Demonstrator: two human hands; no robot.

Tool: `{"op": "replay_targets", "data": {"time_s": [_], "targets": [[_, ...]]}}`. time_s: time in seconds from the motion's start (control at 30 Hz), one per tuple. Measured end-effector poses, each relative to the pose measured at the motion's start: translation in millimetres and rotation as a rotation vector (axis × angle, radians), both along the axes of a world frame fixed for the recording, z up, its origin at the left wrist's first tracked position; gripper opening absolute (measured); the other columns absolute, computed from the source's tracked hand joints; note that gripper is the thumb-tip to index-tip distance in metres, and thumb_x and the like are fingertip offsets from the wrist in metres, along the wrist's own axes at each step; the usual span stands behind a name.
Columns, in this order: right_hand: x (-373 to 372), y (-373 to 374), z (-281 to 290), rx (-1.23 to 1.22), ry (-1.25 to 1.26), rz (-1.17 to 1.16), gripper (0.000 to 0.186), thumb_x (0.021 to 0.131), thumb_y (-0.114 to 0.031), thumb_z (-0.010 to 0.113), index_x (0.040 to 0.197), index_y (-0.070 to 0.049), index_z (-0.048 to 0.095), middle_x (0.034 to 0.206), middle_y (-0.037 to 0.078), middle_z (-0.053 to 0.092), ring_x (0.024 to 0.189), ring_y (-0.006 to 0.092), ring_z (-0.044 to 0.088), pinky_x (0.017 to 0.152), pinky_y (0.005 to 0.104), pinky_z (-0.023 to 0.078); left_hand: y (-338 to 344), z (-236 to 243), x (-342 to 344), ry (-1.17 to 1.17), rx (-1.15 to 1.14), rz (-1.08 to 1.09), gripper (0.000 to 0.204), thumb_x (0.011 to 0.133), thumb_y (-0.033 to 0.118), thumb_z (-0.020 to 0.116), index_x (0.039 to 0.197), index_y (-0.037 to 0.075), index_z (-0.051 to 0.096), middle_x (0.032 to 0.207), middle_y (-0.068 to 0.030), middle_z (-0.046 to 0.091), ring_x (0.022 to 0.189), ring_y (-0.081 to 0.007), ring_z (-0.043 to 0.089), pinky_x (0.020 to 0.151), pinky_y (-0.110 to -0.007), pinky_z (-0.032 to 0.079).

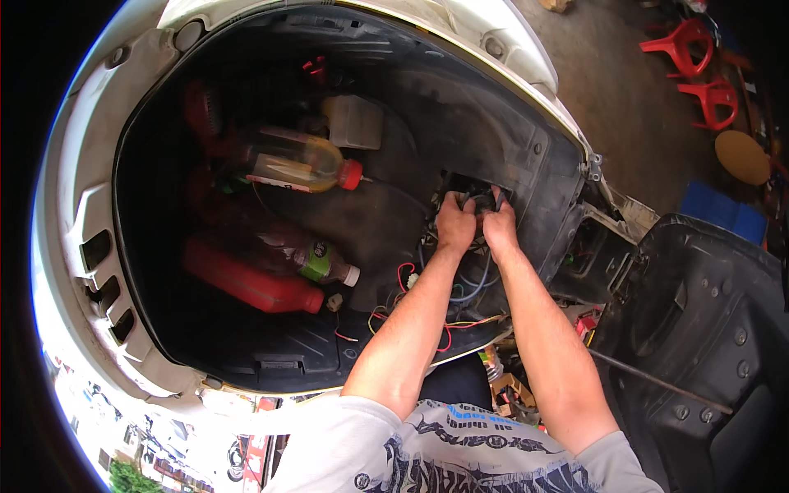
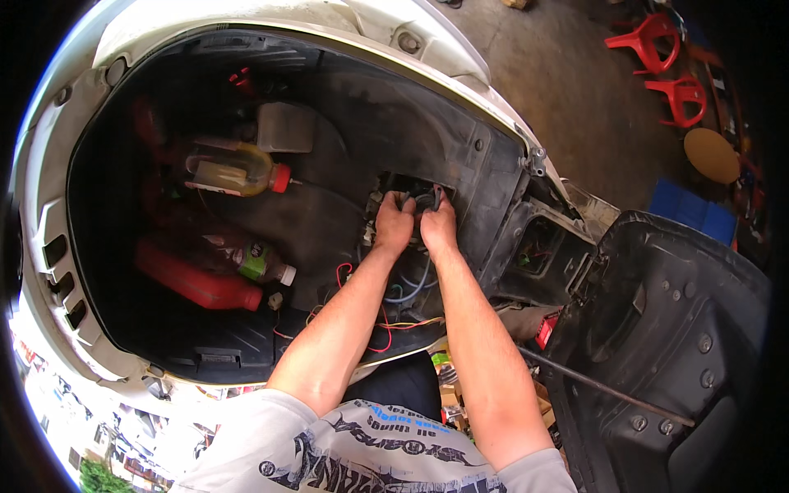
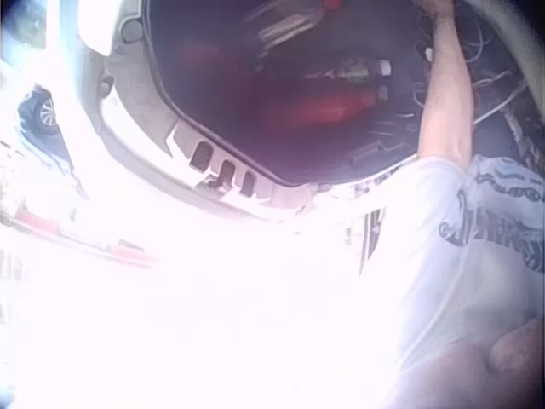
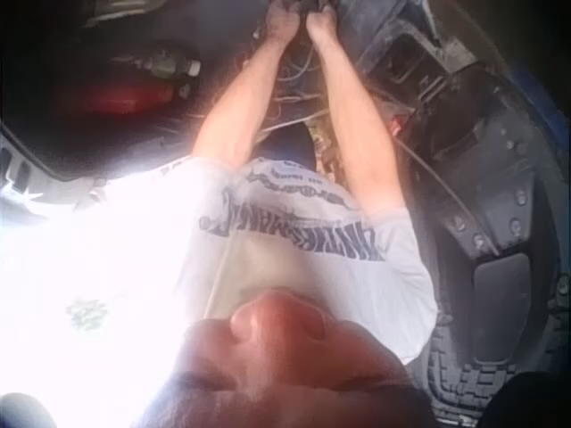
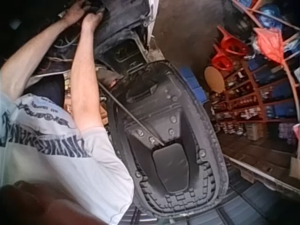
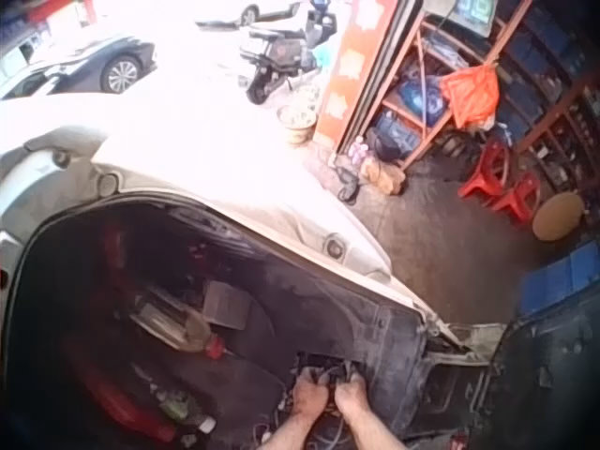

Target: Replacing or inspecting internal components of a motorcycle under the seat storage area.

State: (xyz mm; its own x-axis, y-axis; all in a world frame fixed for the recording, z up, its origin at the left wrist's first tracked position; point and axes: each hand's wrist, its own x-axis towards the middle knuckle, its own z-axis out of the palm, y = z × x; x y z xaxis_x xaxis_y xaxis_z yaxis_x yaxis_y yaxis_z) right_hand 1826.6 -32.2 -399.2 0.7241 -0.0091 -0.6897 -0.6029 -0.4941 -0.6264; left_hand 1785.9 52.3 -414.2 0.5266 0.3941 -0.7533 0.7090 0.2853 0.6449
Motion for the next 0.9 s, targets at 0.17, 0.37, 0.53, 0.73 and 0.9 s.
{"op": "replay_targets", "data": {"time_s": [0.17,0.37,0.53,0.73,0.9], "targets": [[-7,-4,-18,-0.028,0.056,0.059,0.065,0.076,0.007,0.043,0.140,-0.001,0.035,0.129,0.020,0.053,0.112,0.0298,0.056,0.092,0.0330,0.047,14,-10,-5,-0.139,0.424,-0.173,0.017,0.084,0.009,0.056,0.098,0.000,0.059,0.094,-0.0225,0.064,0.091,-0.0393,0.060,0.081,-0.043,0.047],[-15,-10,-18,-0.179,-0.194,0.308,0.065,0.082,0.009,0.038,0.145,-0.001,0.023,0.099,0.015,0.062,0.069,0.0198,0.066,0.062,0.0300,0.053,23,-8,6,0.005,0.279,-0.213,0.022,0.086,0.009,0.052,0.106,0.004,0.057,0.096,-0.0250,0.063,0.096,-0.0426,0.059,0.083,-0.049,0.045],[-13,-7,-3,-0.152,-0.105,0.253,0.068,0.076,0.007,0.050,0.141,0.005,0.029,0.142,0.024,0.037,0.131,0.0340,0.038,0.103,0.0346,0.039,24,1,19,0.097,0.285,-0.192,0.024,0.087,0.012,0.050,0.108,0.004,0.056,0.096,-0.0251,0.063,0.097,-0.0425,0.059,0.085,-0.051,0.045],[-15,-19,-14,-0.279,-0.251,0.492,0.070,0.079,0.005,0.041,0.146,0.000,0.021,0.114,0.022,0.057,0.074,0.0199,0.067,0.071,0.0304,0.053,17,-19,27,-0.046,0.369,-0.259,0.023,0.082,0.014,0.054,0.101,0.002,0.061,0.096,-0.0221,0.063,0.098,-0.0411,0.058,0.085,-0.048,0.047],[-14,-2,6,-0.196,-0.123,0.409,0.069,0.080,0.004,0.041,0.146,0.001,0.020,0.117,0.022,0.056,0.077,0.0199,0.067,0.074,0.0309,0.053,20,-45,36,-0.024,0.348,-0.556,0.020,0.074,0.013,0.059,0.086,-0.001,0.068,0.102,-0.0232,0.062,0.097,-0.0372,0.060,0.083,-0.043,0.049]]}}
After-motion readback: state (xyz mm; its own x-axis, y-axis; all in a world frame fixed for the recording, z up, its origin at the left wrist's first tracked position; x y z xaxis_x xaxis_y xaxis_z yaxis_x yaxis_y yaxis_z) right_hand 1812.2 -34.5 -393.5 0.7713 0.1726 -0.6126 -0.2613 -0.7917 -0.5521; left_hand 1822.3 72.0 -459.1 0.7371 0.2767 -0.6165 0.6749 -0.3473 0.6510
